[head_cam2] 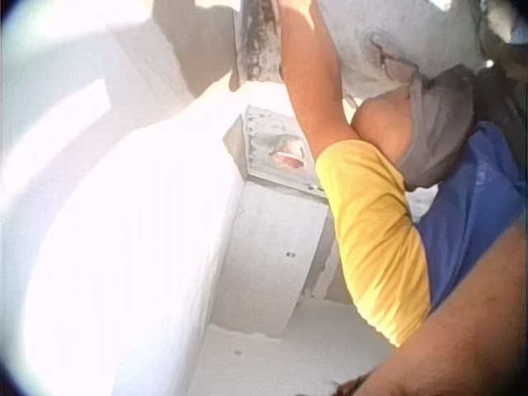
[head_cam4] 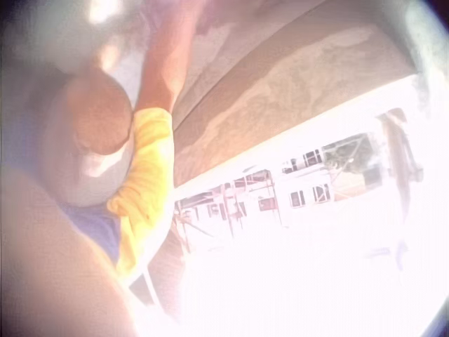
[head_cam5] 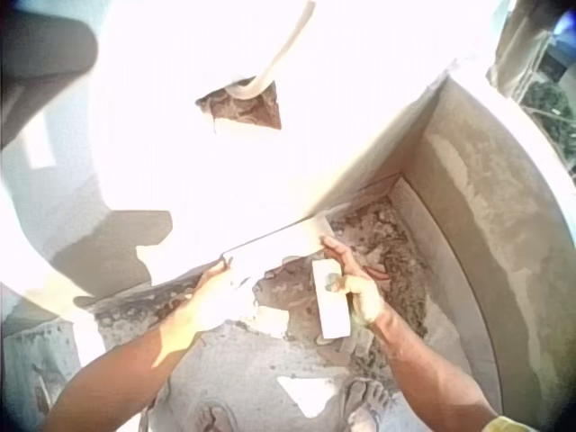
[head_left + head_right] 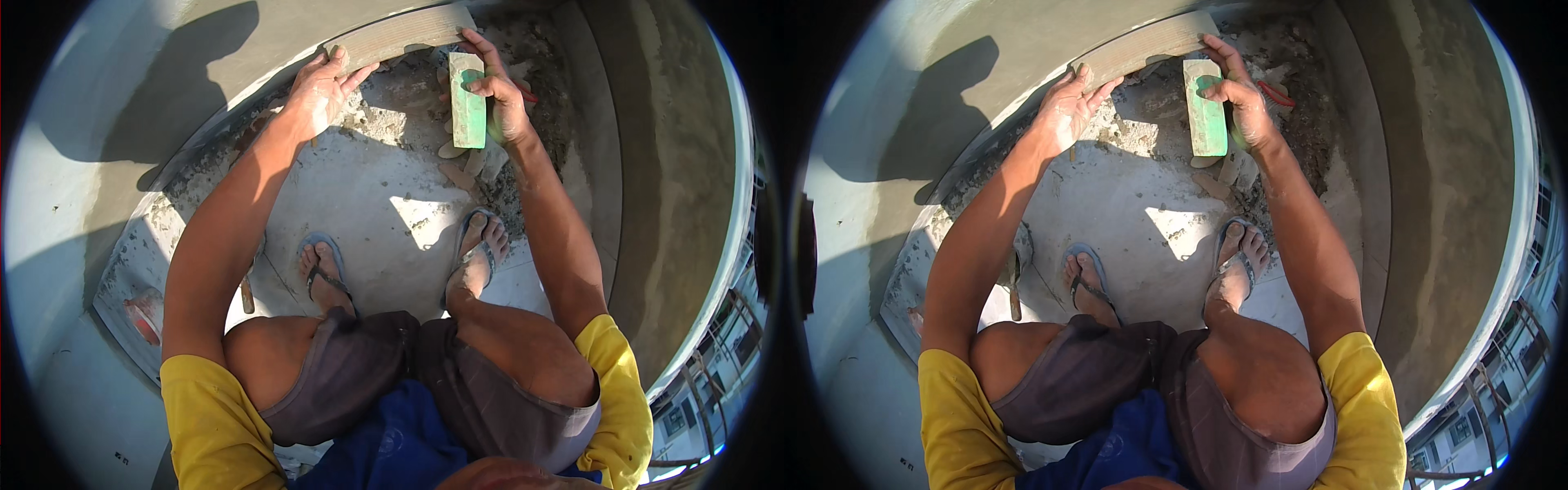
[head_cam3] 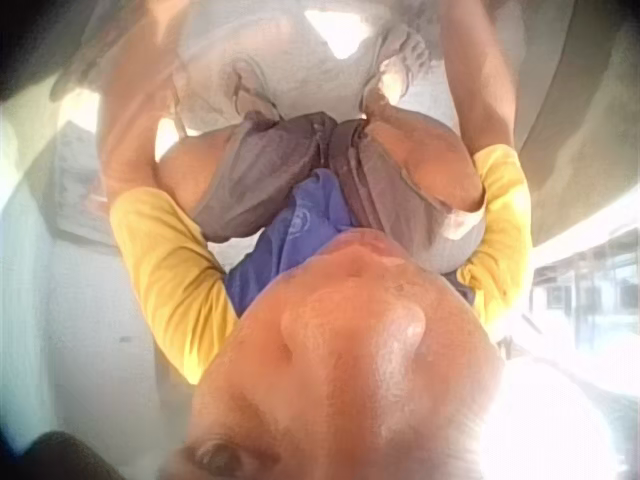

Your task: Applying mortar to a ceramic tile and fixing it onto a wall surface.

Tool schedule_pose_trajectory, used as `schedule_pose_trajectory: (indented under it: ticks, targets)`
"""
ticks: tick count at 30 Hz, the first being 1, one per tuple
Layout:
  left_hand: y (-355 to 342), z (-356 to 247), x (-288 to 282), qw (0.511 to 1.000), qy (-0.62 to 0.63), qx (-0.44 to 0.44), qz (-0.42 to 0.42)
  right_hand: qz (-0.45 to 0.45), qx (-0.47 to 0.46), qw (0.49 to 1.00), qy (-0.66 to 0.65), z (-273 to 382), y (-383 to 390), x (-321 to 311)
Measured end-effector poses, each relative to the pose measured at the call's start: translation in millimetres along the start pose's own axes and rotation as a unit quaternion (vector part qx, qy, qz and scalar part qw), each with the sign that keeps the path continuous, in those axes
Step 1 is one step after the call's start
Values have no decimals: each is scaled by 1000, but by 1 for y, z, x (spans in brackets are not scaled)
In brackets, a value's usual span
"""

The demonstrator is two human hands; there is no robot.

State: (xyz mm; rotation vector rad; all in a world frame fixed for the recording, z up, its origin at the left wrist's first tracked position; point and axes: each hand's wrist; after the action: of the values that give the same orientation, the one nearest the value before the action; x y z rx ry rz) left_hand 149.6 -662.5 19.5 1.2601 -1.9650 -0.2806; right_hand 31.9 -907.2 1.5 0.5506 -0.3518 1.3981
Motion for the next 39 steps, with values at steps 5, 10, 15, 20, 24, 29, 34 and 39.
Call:
schedule_pose_trajectory:
  ticks: [5,10,15,20,24,29,34,39]
  targets:
    - [-7,-8,21,999,8,23,-24,3,-37,999,10,11,-5,-10]
    - [-13,4,10,1000,10,23,2,-5,-13,1000,-18,5,-6,-7]
    - [-13,5,17,999,33,17,-21,-21,-41,999,-1,13,-2,-6]
    - [-18,4,22,998,30,12,-50,-19,-47,999,-2,16,-5,-8]
    - [-18,3,26,998,26,19,-47,-18,-25,999,-32,11,-8,-14]
    - [-18,3,34,997,49,17,-55,-20,-33,999,-30,12,-9,-15]
    - [-16,0,36,995,56,8,-76,-24,-46,999,4,14,-11,-15]
    - [-20,2,29,999,33,24,-36,-18,-18,1000,-7,18,-11,-14]
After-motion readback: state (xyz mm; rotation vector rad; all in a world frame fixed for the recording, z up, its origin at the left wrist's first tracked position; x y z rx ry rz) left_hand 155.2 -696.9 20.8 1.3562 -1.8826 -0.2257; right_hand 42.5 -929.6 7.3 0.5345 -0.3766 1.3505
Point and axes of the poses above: each hand's wrist, its own y-axis away from the middle knuckle, its own x-axis out of the palm, z = x × y, and after that the axes turned 7 degrees about -y, right-handed
